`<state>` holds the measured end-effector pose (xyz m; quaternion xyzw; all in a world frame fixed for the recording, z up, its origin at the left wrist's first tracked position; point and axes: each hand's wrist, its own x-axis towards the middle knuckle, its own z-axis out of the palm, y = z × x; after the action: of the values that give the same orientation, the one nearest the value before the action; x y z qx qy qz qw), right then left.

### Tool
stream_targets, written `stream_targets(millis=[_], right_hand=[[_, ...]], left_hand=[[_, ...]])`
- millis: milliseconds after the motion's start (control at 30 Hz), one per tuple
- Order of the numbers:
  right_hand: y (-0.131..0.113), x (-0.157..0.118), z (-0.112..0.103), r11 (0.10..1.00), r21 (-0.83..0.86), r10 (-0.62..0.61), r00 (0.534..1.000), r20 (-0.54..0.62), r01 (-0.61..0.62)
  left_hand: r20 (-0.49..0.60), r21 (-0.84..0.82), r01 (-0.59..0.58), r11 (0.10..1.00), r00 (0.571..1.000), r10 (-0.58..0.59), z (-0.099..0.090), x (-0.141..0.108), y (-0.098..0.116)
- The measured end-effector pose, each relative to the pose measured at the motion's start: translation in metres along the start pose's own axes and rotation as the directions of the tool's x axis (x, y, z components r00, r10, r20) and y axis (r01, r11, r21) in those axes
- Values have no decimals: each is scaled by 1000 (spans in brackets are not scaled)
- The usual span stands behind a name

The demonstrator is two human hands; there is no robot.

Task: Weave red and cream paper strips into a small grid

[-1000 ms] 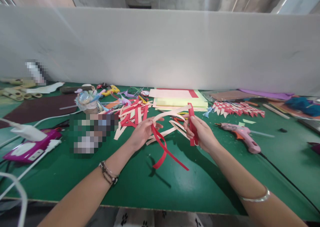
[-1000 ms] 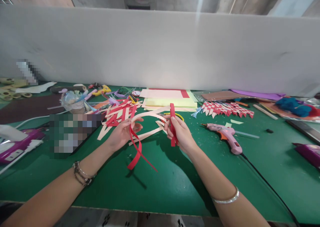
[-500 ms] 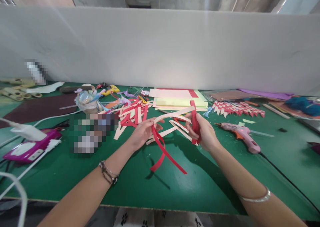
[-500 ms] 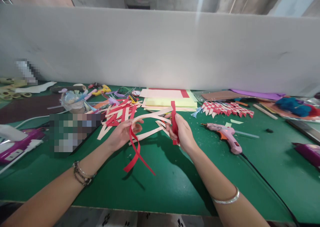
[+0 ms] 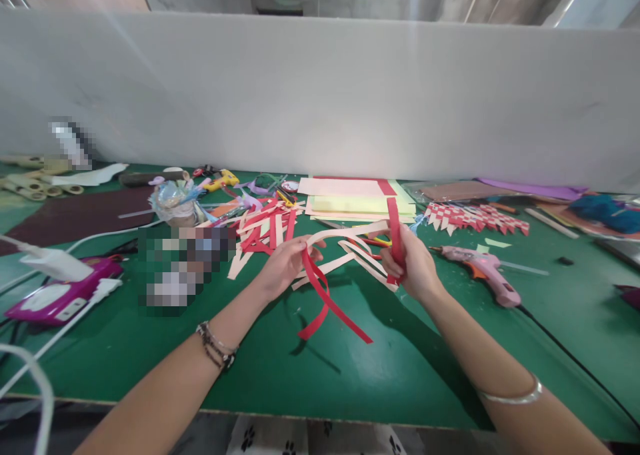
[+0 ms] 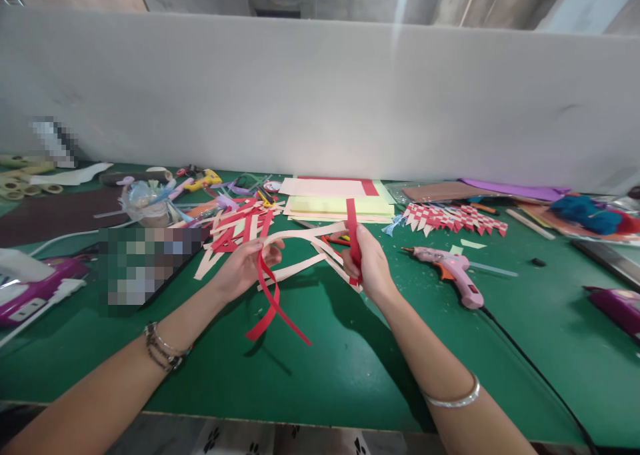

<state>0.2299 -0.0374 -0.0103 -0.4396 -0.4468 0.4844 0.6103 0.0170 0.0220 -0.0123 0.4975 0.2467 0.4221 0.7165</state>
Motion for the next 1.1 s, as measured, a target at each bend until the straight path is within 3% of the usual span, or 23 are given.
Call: stream_targets(millis=[300,533,833,1100], right_hand=[[-1,-1,2,997,-79,18,999,-36,-21],[2,-1,1,984,-171,48,999,26,-42],[-3,-1,-1,995,68,56,986,158,-67],[-5,-4,-1,989,98,83,956,280,-114]], left_hand=[[-10,-59,25,998,1000,-25,2,0,2],[8,-124,24,992,1000,-24,1,0,3],[19,-117,27,993,1000,-25,0,0,1],[26,-118,20,993,1000,-17,1,0,0]])
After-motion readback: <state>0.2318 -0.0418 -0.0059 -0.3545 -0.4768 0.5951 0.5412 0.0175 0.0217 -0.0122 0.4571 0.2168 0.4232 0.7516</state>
